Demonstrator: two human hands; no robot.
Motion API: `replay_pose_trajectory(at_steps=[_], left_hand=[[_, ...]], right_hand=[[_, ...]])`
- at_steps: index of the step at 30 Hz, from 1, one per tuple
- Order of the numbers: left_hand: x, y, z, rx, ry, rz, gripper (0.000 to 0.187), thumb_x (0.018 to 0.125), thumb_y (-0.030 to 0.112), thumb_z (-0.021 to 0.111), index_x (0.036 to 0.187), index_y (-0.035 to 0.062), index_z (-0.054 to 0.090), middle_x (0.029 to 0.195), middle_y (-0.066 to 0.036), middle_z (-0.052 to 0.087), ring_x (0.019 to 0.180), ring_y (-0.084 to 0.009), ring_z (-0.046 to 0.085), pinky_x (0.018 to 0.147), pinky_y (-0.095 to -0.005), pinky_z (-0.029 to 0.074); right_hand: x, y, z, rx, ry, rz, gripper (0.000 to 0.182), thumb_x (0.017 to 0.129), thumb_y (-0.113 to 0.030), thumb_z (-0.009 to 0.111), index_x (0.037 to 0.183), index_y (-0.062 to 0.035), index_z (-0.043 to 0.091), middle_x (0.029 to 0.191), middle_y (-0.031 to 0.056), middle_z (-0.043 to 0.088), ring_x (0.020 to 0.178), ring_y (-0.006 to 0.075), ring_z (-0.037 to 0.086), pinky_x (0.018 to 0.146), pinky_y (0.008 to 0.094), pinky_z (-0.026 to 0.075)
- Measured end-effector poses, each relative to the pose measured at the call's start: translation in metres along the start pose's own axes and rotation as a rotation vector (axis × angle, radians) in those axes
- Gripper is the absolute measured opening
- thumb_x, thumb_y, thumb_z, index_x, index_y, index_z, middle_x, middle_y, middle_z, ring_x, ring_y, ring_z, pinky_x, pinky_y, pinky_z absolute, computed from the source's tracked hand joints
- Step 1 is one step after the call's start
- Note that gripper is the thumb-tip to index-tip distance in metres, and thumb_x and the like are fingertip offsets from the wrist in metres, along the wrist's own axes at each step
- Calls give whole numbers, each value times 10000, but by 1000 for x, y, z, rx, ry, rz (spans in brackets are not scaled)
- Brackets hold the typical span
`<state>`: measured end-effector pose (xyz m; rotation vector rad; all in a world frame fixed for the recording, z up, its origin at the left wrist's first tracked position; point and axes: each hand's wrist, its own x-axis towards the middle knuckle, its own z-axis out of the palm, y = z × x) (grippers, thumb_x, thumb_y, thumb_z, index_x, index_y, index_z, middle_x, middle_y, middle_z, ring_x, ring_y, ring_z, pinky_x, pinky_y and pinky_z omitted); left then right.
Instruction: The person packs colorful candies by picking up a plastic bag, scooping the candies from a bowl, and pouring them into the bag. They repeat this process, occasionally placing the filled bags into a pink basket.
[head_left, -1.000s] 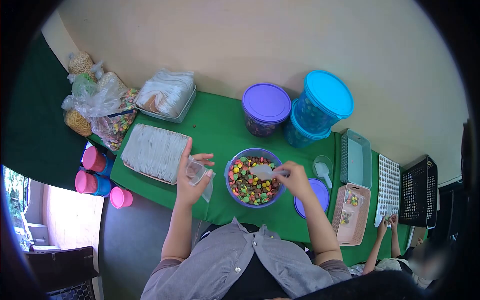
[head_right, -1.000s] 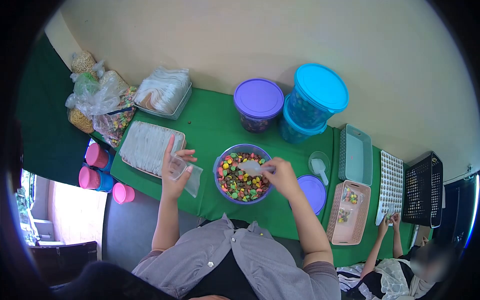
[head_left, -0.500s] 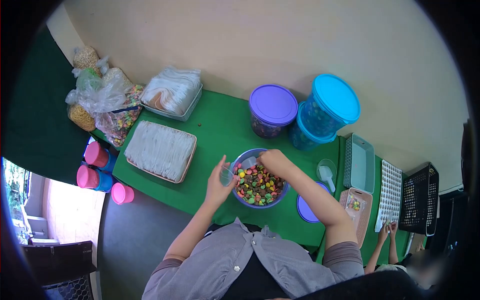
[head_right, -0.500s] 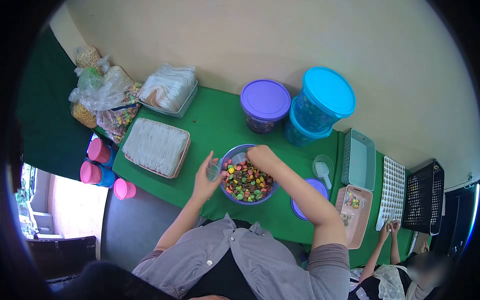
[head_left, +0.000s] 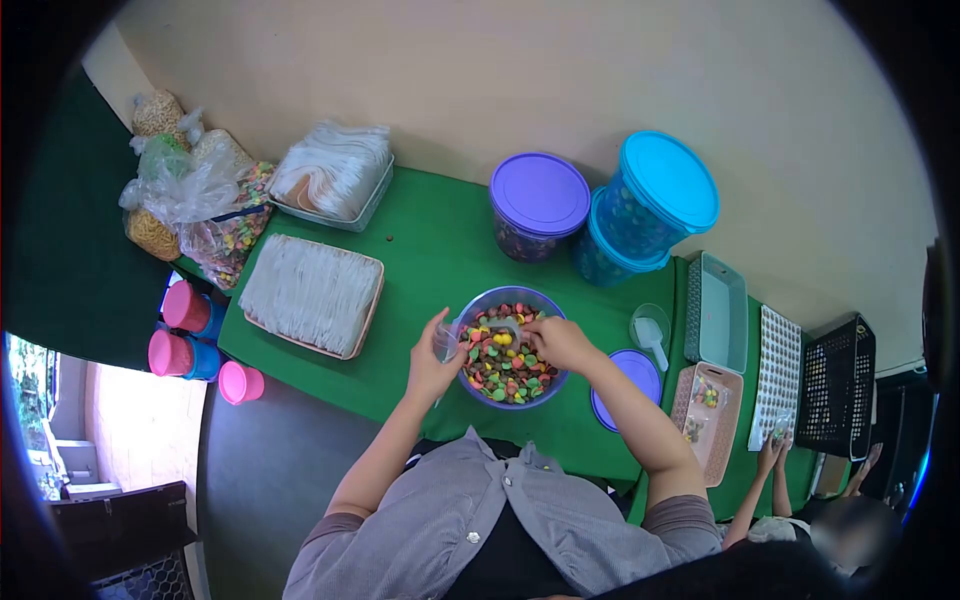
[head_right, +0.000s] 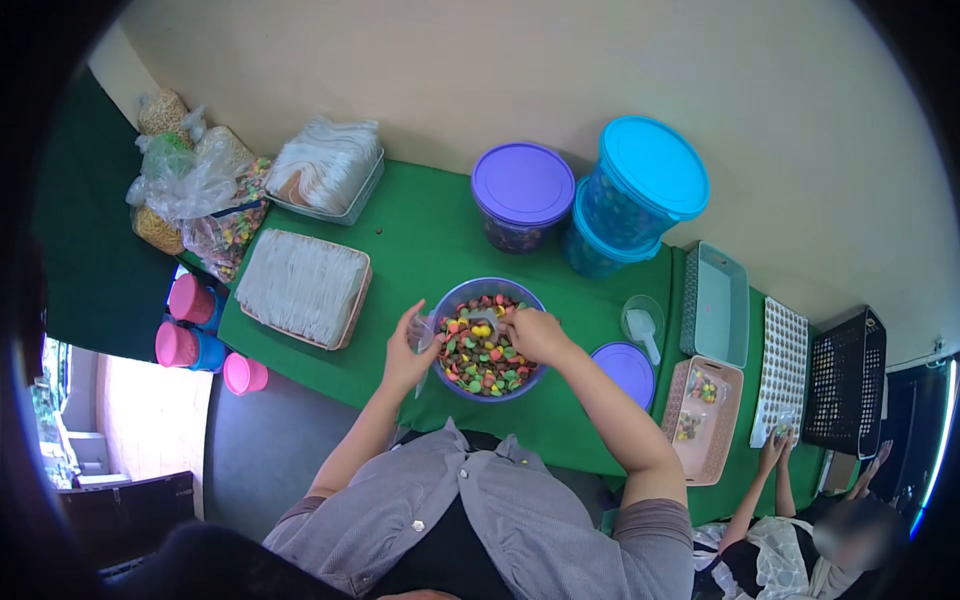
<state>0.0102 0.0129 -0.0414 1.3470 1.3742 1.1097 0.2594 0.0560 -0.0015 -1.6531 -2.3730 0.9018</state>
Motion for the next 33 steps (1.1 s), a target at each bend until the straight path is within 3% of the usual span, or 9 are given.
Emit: replay_pose_trajectory(at_steps=[7, 10, 14, 15, 17, 21, 23, 27, 33], left_hand=[[-5, 14, -3, 82, -51, 7, 666, 777, 125, 762, 1373, 76, 470, 984, -103, 652, 908, -169, 640, 864, -322, 502], [-6, 5, -5, 54, -38, -10, 663, 775, 133, 761, 1373, 92, 478, 975, -101, 651, 902, -163, 638, 853, -316, 504], [-10, 4, -7, 77, -76, -29, 668, 765, 146, 761, 1373, 117, 484, 983, -101, 646, 896, -159, 631, 838, -310, 506], [-11, 3, -6, 78, -76, -26, 668, 765, 146, 761, 1373, 117, 484, 983, -101, 646, 896, -159, 631, 838, -310, 506], [-10, -2, -5, 42, -64, -15, 651, 774, 132, 763, 1368, 119, 496, 964, -60, 588, 865, -122, 561, 783, -297, 488], [-10, 4, -3, 55, 9, 55, 667, 758, 131, 771, 1366, 126, 496, 999, -79, 591, 884, -149, 574, 806, -315, 489], [-11, 25, -7, 294, 126, 231, 644, 721, 176, 791, 1313, 129, 541, 1011, -107, 589, 920, -224, 604, 869, -379, 492], [-7, 45, -14, 327, 44, 231, 656, 680, 204, 820, 1287, 141, 578, 1055, -101, 559, 967, -249, 589, 849, -380, 492], [0, 62, -17, 501, 17, 347, 749, 630, 149, 834, 1326, 136, 558, 1098, -107, 537, 1013, -266, 567, 880, -393, 476]], right_hand=[[-9, 7, 49, 153, 86, 121, 238, 910, -159, 523, 996, -37, 708, 872, 202, 682, 840, 376, 654, 777, 454, 512], [-10, 11, 53, 384, -13, 266, 276, 937, -225, 562, 952, 9, 708, 709, 137, 662, 635, 197, 621, 643, 342, 481], [-11, -2, 32, 570, -150, 448, 254, 926, -215, 597, 925, 20, 694, 693, 78, 634, 504, 83, 551, 479, 253, 428], [-11, 0, 35, 571, -147, 446, 254, 926, -215, 597, 925, 20, 694, 693, 78, 634, 504, 83, 551, 479, 253, 428], [-7, 3, 44, 893, 194, 437, 246, 905, -203, 639, 996, 24, 671, 757, 73, 675, 647, 105, 629, 609, 253, 513], [7, 9, 68, 1471, 520, 459, 303, 953, -203, 595, 1117, 50, 582, 888, 117, 660, 639, 153, 654, 613, 250, 565], [6, 4, 75, 1412, 512, 442, 300, 977, -222, 551, 1106, 48, 563, 898, 131, 657, 657, 163, 661, 620, 259, 567], [1, 3, 77, 1316, 552, 440, 303, 1021, -260, 451, 1052, 34, 521, 881, 158, 652, 666, 182, 667, 609, 264, 565], [-19, -4, 66, 1400, 625, 397, 279, 1018, -239, 461, 1048, 31, 525, 808, 138, 651, 643, 166, 659, 557, 243, 541]])
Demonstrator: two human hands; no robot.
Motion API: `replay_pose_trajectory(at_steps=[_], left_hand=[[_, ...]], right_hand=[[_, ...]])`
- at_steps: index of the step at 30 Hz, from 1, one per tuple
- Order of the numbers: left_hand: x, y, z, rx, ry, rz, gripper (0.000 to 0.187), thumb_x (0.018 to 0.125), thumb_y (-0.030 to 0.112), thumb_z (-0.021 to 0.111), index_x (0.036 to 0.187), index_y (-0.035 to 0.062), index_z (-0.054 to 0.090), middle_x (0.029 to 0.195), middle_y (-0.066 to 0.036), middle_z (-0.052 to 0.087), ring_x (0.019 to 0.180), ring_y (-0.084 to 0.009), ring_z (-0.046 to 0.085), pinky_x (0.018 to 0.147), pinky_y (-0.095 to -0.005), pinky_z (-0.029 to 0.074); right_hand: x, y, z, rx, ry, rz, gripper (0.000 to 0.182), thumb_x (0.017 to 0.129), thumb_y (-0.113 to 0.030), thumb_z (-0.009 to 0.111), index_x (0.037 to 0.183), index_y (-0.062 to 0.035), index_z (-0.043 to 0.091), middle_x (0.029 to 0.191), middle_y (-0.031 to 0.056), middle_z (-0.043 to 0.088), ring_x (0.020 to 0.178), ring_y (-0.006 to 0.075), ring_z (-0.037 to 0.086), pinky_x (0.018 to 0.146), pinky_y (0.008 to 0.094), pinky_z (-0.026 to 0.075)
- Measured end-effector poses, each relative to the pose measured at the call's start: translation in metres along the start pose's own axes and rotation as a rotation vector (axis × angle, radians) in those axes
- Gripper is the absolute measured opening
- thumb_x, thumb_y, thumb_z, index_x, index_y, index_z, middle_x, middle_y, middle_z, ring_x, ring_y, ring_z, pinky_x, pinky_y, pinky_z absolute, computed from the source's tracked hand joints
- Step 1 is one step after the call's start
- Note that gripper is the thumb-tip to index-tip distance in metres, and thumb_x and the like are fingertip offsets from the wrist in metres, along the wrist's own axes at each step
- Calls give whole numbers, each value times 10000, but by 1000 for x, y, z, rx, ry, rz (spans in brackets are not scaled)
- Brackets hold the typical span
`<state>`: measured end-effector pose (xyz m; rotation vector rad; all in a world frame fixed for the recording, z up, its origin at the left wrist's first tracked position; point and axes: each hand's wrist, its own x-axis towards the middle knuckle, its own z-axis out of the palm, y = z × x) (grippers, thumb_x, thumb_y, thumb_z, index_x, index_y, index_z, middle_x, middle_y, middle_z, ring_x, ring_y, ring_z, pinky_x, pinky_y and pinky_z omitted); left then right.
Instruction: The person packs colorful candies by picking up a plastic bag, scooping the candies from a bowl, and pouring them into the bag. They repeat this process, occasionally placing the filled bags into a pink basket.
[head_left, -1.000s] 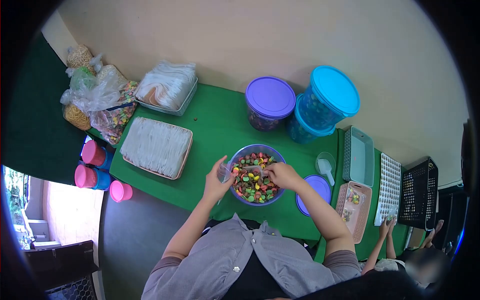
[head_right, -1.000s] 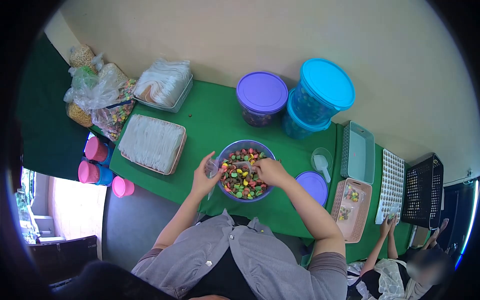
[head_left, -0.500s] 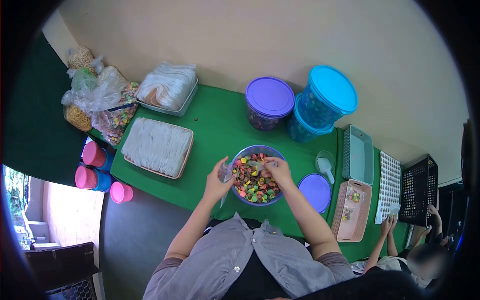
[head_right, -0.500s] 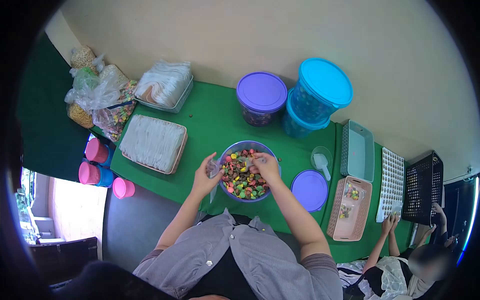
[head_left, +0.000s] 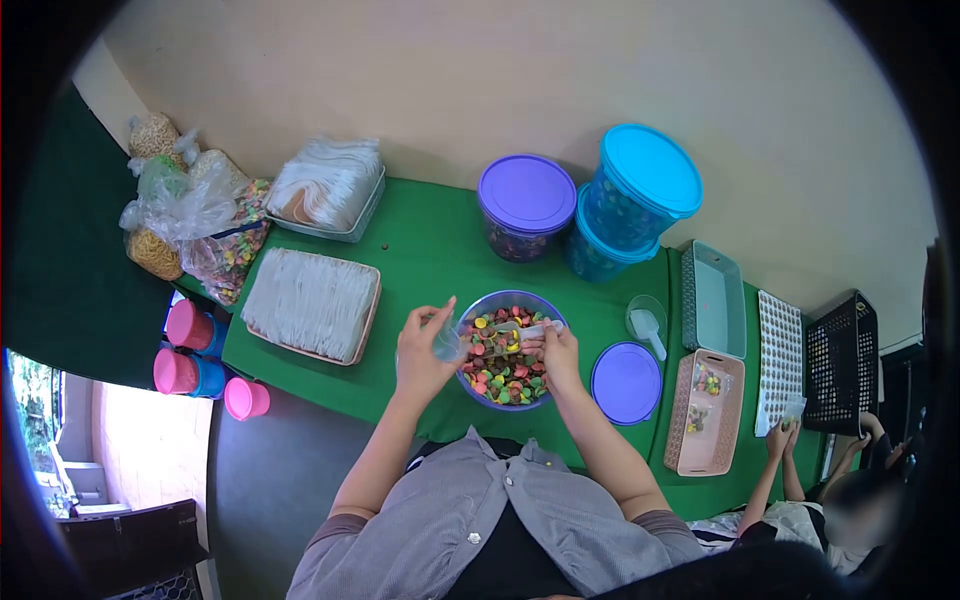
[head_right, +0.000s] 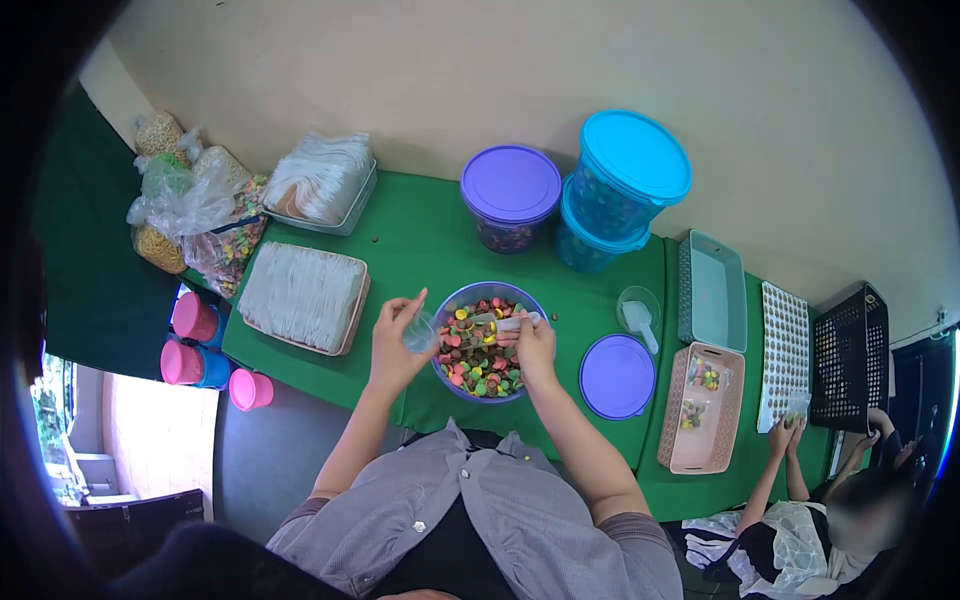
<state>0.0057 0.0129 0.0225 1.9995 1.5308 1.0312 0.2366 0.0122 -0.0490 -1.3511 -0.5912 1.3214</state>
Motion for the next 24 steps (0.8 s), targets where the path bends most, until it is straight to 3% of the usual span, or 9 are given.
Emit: replay_pose_trajectory(at_steps=[3, 6, 12, 18, 20, 24], left_hand=[[5, 2, -3, 55, -8, -14, 779, 615, 131, 829, 1339, 145, 541, 1098, -104, 540, 1029, -275, 565, 890, -393, 467], [7, 7, -1, 61, -42, 19, 686, 662, 206, 809, 1296, 130, 559, 1083, -113, 542, 1030, -291, 559, 882, -414, 446], [12, 28, 17, -10, -159, 79, 734, 576, 122, 812, 1256, 122, 538, 1084, -102, 539, 1041, -293, 552, 908, -416, 417], [17, 53, 35, -121, -189, 130, 771, 539, 102, 825, 1243, 111, 511, 1113, -92, 529, 1085, -294, 533, 920, -434, 409], [17, 51, 46, -76, -179, 175, 743, 539, 118, 836, 1207, 96, 510, 1111, -90, 526, 1092, -296, 528, 927, -435, 404], [12, 61, 54, -126, -191, 162, 738, 543, 132, 843, 1195, 87, 502, 1119, -91, 519, 1099, -301, 523, 926, -439, 401]], right_hand=[[-18, -19, -5, 48, 53, -13, 268, 1015, -226, 469, 1064, 30, 533, 794, 128, 651, 618, 152, 646, 543, 237, 532], [-27, -35, -15, 168, 122, -73, 261, 1010, -219, 481, 1077, 26, 541, 796, 116, 646, 609, 139, 636, 531, 223, 518], [-47, -79, -20, 287, 117, -177, 255, 1005, -222, 496, 1077, 17, 546, 787, 93, 626, 588, 128, 592, 534, 248, 488], [-56, -94, -13, 152, 72, -294, 237, 1013, -203, 484, 1060, 23, 540, 757, 90, 618, 579, 113, 604, 517, 228, 494], [-62, -100, -8, -53, 58, -419, 211, 1007, -168, 494, 1042, 35, 537, 749, 70, 603, 568, 90, 576, 513, 220, 479], [-66, -112, 5, -192, 80, -471, 172, 995, -133, 509, 1021, 34, 543, 751, 48, 595, 572, 71, 559, 513, 210, 464]])
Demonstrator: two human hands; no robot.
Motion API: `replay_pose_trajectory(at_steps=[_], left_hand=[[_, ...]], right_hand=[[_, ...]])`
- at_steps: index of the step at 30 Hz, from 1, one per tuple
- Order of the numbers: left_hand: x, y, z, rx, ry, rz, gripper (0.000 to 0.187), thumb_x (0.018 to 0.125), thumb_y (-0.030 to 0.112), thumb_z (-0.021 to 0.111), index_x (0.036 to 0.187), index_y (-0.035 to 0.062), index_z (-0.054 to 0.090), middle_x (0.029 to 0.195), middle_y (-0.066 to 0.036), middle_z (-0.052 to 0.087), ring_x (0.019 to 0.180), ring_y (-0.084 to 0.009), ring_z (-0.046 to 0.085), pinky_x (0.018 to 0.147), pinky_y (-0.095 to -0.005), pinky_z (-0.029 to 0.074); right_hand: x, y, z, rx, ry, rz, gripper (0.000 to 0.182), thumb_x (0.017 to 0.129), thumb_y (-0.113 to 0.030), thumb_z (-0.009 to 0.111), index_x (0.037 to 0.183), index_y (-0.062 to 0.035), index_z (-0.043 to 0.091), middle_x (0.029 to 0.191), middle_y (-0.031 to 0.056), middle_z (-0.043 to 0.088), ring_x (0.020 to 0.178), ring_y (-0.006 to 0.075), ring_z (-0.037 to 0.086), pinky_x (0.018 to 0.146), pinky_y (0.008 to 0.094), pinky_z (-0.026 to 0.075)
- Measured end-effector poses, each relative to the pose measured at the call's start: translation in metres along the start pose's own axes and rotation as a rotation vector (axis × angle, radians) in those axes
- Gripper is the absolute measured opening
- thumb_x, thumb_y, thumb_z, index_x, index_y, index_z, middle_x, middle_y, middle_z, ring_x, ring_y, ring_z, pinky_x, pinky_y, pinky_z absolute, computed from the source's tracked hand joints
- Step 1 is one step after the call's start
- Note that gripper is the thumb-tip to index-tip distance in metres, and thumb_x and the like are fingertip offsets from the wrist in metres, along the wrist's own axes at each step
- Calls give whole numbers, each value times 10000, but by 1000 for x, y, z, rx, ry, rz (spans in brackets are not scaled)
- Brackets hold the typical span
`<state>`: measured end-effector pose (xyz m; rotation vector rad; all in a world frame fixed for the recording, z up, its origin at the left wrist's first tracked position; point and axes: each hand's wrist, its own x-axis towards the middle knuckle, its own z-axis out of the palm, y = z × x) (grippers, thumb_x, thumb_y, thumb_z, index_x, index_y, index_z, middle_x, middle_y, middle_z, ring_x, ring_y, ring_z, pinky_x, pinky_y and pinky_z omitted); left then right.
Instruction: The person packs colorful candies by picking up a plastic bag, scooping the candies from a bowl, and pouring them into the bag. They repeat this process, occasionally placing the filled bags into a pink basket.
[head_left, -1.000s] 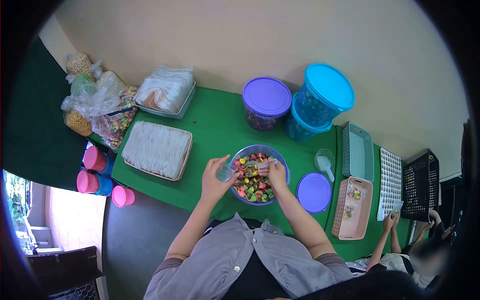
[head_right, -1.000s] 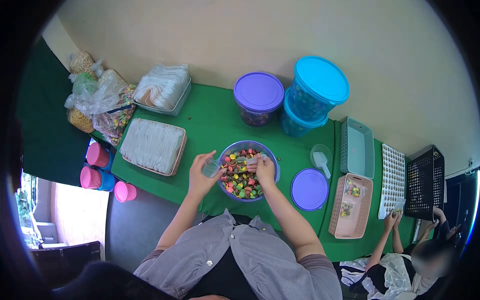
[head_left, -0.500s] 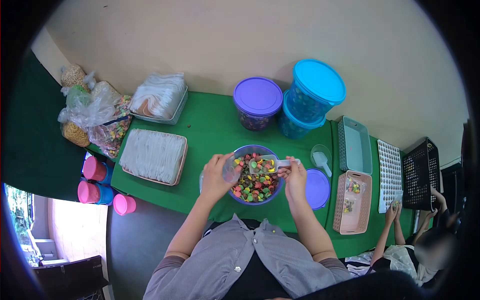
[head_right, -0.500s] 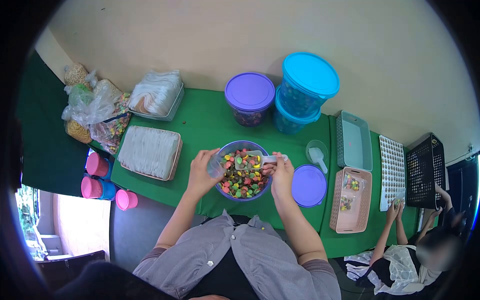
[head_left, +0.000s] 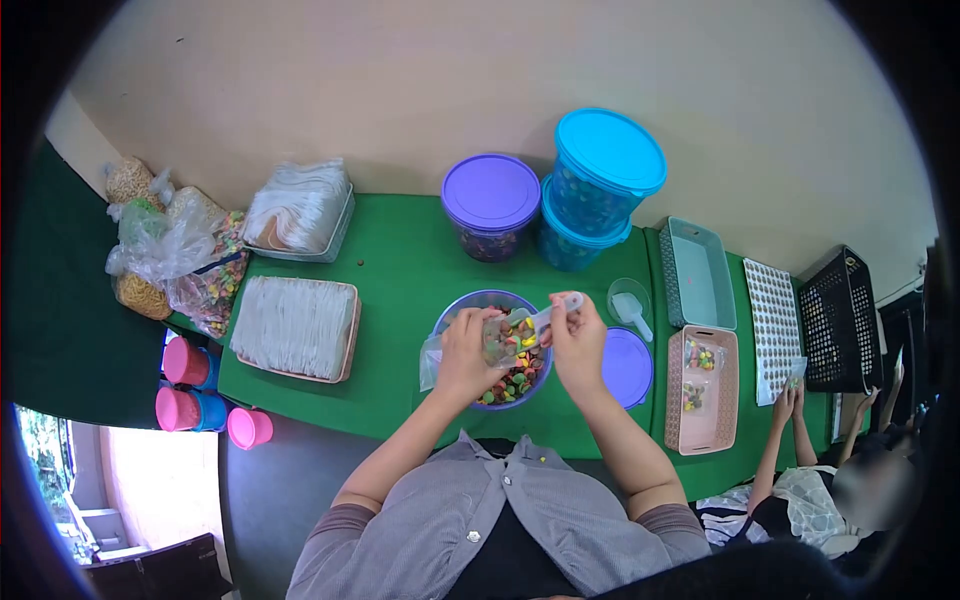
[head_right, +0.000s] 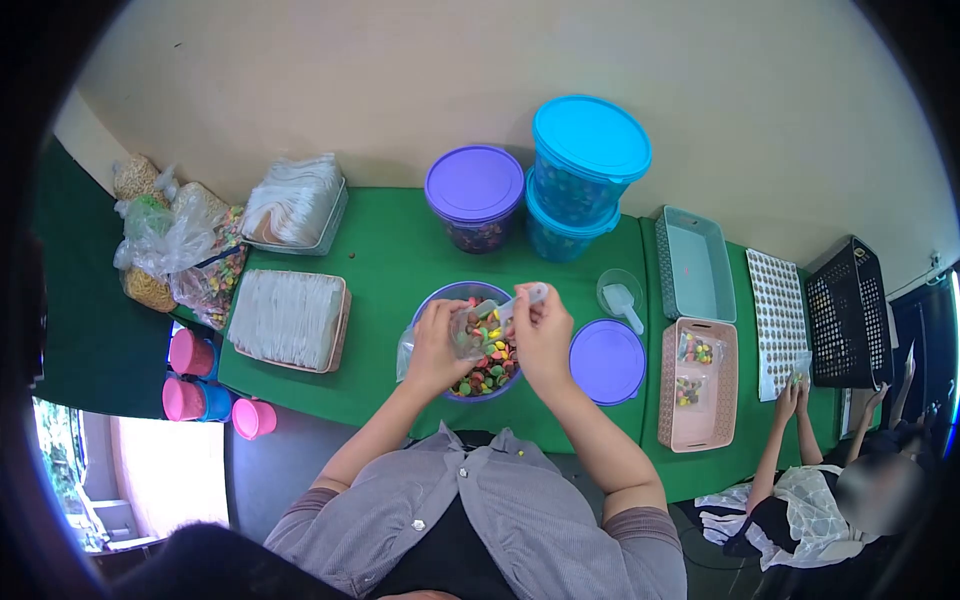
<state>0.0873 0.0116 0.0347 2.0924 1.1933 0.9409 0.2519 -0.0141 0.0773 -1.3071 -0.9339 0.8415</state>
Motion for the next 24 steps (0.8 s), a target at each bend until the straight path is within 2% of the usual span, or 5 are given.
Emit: replay_pose_trajectory(at_steps=[8, 13, 18, 20, 24], left_hand=[[9, 5, 3, -33, 101, -4, 656, 571, 113, 803, 1151, 48, 504, 1080, -129, 528, 1013, -321, 550, 869, -409, 456], [13, 7, -14, -73, 192, 7, 605, 599, 97, 796, 1135, 35, 522, 1065, -139, 540, 986, -327, 573, 851, -390, 483], [5, -17, -28, -170, 300, -83, 504, 701, 64, 778, 1136, 15, 528, 1059, -117, 546, 961, -227, 593, 889, -347, 492], [1, -23, -37, -237, 409, -111, 470, 732, 53, 776, 1134, 14, 536, 1058, -111, 549, 943, -193, 591, 891, -330, 491], [-4, -38, -46, -211, 514, -92, 489, 682, 42, 781, 1112, 7, 550, 1041, -123, 549, 968, -243, 596, 871, -336, 494]], right_hand=[[0, -42, 22, -326, -96, -119, 108, 927, -80, 596, 954, 23, 609, 768, 35, 635, 629, 39, 570, 543, 221, 458], [0, -54, 8, -339, 35, -475, 138, 949, -109, 569, 952, 26, 597, 786, 98, 656, 702, 115, 630, 638, 284, 510], [16, -17, -3, -258, 54, -315, 126, 949, -93, 558, 964, 30, 578, 834, 134, 653, 752, 175, 655, 690, 305, 515], [16, 16, -5, -539, -134, -314, 123, 941, -86, 563, 985, 29, 571, 844, 161, 647, 750, 238, 666, 687, 325, 525], [8, 52, -8, -604, -226, -409, 128, 943, -82, 563, 993, 34, 584, 900, 184, 643, 773, 280, 673, 666, 359, 538]])
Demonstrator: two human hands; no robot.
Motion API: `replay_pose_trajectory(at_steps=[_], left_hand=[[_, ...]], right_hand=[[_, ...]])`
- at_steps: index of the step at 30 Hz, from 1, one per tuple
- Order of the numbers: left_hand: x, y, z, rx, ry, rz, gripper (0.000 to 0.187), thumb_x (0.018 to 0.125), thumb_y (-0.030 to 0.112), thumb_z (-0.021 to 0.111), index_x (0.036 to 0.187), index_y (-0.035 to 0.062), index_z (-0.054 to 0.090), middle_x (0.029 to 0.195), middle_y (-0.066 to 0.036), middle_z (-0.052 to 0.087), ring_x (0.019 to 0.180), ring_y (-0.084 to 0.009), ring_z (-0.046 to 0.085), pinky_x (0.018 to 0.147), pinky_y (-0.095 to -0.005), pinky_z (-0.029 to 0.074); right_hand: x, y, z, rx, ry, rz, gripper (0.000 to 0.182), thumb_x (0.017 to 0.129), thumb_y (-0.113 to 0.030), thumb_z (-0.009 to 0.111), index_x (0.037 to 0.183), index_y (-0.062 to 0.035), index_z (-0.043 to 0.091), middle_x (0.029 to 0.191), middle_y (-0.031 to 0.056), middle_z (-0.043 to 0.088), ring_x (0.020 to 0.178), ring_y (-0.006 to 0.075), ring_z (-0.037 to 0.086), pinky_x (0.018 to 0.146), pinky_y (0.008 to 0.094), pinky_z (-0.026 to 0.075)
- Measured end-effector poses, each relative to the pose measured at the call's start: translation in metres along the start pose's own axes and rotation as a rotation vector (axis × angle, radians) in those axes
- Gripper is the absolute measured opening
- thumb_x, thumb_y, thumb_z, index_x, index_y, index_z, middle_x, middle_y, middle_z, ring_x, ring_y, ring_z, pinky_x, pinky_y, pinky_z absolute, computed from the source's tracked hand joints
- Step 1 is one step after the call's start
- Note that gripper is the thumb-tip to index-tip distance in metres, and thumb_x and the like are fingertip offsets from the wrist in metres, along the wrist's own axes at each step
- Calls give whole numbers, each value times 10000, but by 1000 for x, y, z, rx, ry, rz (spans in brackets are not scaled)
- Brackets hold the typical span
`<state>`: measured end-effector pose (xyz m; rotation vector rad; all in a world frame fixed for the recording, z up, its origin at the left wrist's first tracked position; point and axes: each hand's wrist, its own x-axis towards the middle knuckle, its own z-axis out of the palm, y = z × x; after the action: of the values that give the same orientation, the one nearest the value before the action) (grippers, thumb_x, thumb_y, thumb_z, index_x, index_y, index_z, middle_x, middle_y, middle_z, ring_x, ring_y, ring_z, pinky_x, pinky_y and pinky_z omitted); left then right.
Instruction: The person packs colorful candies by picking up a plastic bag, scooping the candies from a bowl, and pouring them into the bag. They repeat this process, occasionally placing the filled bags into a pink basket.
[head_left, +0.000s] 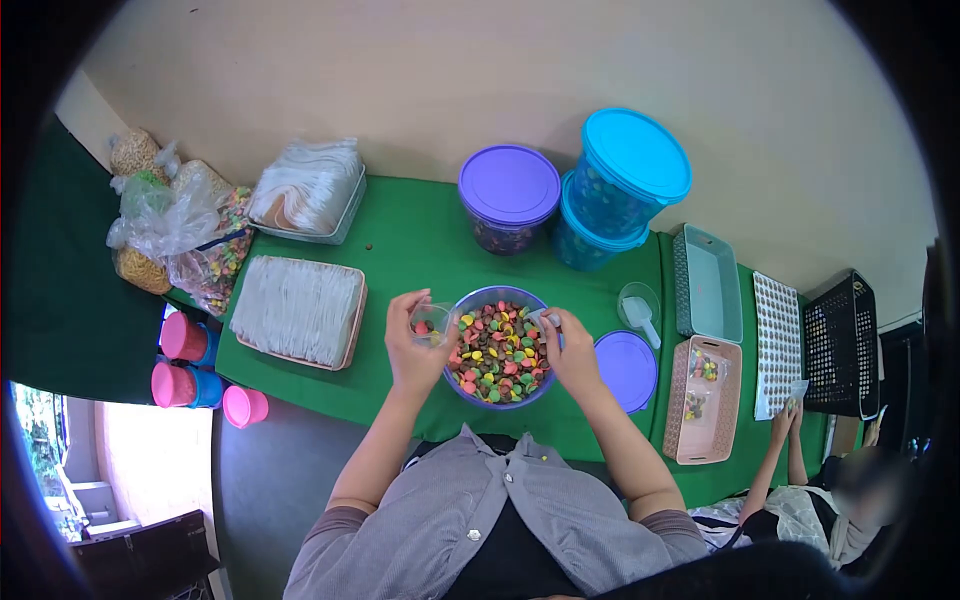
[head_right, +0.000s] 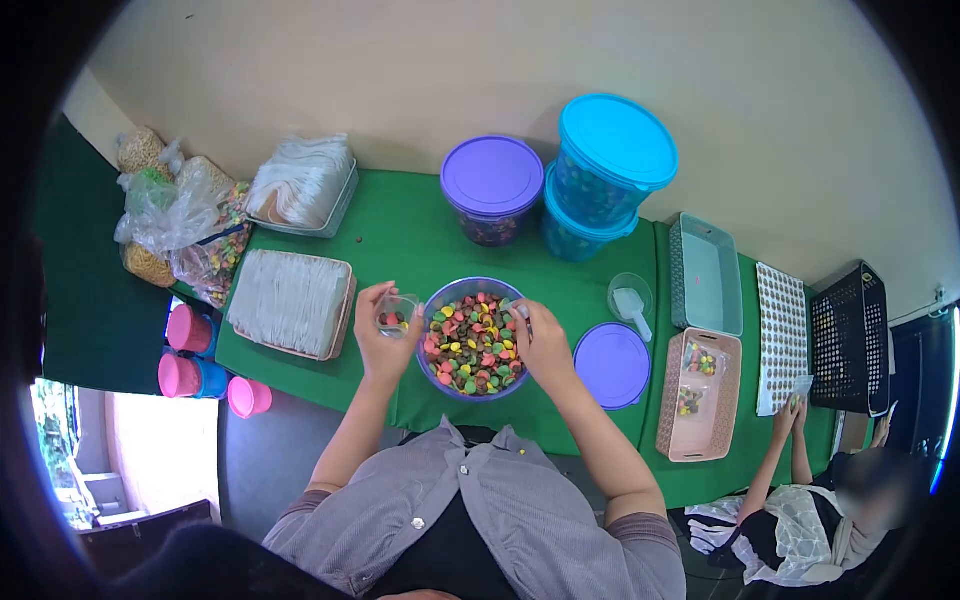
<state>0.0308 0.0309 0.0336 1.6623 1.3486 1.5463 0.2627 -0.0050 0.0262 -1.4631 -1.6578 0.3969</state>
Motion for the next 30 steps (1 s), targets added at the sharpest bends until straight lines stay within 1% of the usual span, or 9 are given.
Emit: replay_pose_trajectory(at_steps=[4, 6, 13, 16, 18, 25, 27, 28, 30], left_hand=[[-4, -9, -2, 82, -16, -19, 481, 691, 45, 772, 1117, 15, 550, 1042, -126, 547, 972, -254, 594, 876, -342, 492], [-10, -18, 0, 107, -41, -70, 479, 733, 96, 768, 1146, 26, 536, 1068, -98, 546, 1004, -215, 581, 866, -329, 483], [-21, -25, -3, 154, -82, -117, 477, 728, 102, 769, 1147, 48, 545, 1070, -84, 545, 1020, -211, 585, 804, -335, 504], [-22, -24, -1, 116, -71, -154, 472, 730, 105, 769, 1142, 47, 546, 1069, -83, 546, 1020, -212, 586, 785, -335, 508], [-22, -26, 0, 124, -70, -125, 482, 729, 108, 771, 1149, 49, 544, 1068, -84, 547, 1016, -212, 588, 785, -333, 508], [-21, -25, -5, 127, -70, -129, 485, 741, 110, 766, 1165, 60, 537, 1080, -76, 555, 1024, -200, 588, 755, -316, 498], [-23, -23, -6, 97, -57, -145, 485, 741, 109, 767, 1165, 63, 535, 1077, -72, 560, 1024, -195, 587, 746, -313, 493], [-25, -22, -4, 94, -61, -148, 485, 741, 109, 767, 1165, 63, 535, 1077, -72, 560, 1024, -195, 587, 746, -313, 493], [-25, -19, 0, 21, -46, -208, 476, 706, 62, 767, 1129, 29, 551, 1035, -111, 548, 976, -234, 583, 818, -345, 503]], right_hand=[[-2, 17, 8, 45, 25, 78, 146, 951, -92, 559, 1009, 38, 591, 922, 185, 646, 792, 268, 680, 669, 353, 553], [-4, 19, 10, 165, 96, 157, 144, 958, -108, 550, 993, 18, 610, 896, 138, 665, 815, 232, 675, 686, 333, 558], [-37, 19, 11, 121, 58, 180, 141, 963, -103, 551, 1002, 20, 606, 875, 108, 662, 807, 156, 658, 672, 290, 558], [-47, 23, 30, 208, 113, 311, 163, 969, -125, 552, 1008, 30, 588, 860, 113, 644, 757, 151, 650, 650, 281, 540], [-48, 27, 41, 396, 240, 356, 153, 972, -123, 550, 988, 25, 585, 835, 76, 635, 729, 105, 622, 609, 262, 516], [-51, 44, 27, 445, 147, 380, 142, 952, -104, 578, 980, 34, 597, 826, 82, 667, 741, 122, 660, 615, 251, 526], [-39, 49, 11, 272, -166, 455, 138, 929, -94, 605, 967, 39, 608, 806, 93, 689, 736, 138, 682, 634, 256, 541], [-38, 49, 13, 269, -164, 460, 138, 929, -94, 605, 967, 39, 608, 806, 93, 689, 736, 138, 682, 634, 256, 541], [-34, 46, 25, 427, 11, 532, 131, 912, -83, 623, 945, 43, 613, 784, 104, 695, 721, 150, 694, 632, 263, 549]])
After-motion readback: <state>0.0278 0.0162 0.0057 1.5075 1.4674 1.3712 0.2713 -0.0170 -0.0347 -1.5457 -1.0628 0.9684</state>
